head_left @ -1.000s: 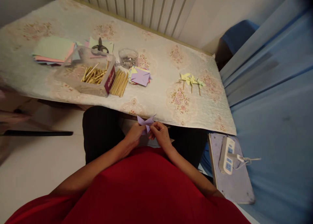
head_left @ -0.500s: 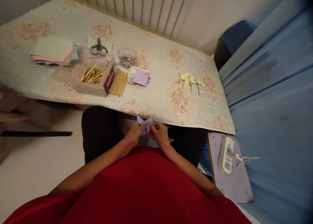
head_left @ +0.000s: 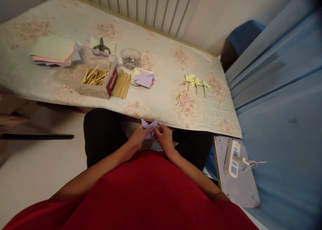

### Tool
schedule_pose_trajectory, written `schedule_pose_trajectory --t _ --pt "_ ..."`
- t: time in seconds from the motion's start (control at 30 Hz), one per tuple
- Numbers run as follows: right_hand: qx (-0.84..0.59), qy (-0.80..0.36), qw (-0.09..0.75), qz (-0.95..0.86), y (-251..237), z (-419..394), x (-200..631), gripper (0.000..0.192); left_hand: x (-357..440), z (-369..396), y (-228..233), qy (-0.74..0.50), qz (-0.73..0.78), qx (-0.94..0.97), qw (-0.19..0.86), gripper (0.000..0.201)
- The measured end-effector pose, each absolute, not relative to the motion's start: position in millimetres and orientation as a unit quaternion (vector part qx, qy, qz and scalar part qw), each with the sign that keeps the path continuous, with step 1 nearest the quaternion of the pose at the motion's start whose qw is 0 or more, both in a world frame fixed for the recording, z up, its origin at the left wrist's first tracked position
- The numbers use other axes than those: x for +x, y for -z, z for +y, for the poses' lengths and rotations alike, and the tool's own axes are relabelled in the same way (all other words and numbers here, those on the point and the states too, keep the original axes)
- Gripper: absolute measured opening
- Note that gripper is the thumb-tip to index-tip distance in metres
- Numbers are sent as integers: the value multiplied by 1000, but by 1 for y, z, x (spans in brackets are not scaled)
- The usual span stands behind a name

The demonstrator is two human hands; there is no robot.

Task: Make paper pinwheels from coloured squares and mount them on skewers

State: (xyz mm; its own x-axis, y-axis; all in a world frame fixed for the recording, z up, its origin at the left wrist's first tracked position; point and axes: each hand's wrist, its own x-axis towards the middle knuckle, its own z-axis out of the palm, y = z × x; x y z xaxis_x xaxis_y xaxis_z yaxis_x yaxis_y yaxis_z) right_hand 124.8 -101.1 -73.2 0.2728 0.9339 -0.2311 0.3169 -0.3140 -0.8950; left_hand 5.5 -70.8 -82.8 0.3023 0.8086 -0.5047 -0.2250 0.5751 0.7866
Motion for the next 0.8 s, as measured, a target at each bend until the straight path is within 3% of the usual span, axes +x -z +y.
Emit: schedule_pose_trajectory --t 0.8 --pt "-691 -416 399 -435 52 -103 124 16 2 -70 87 -350 452 282 771 15"
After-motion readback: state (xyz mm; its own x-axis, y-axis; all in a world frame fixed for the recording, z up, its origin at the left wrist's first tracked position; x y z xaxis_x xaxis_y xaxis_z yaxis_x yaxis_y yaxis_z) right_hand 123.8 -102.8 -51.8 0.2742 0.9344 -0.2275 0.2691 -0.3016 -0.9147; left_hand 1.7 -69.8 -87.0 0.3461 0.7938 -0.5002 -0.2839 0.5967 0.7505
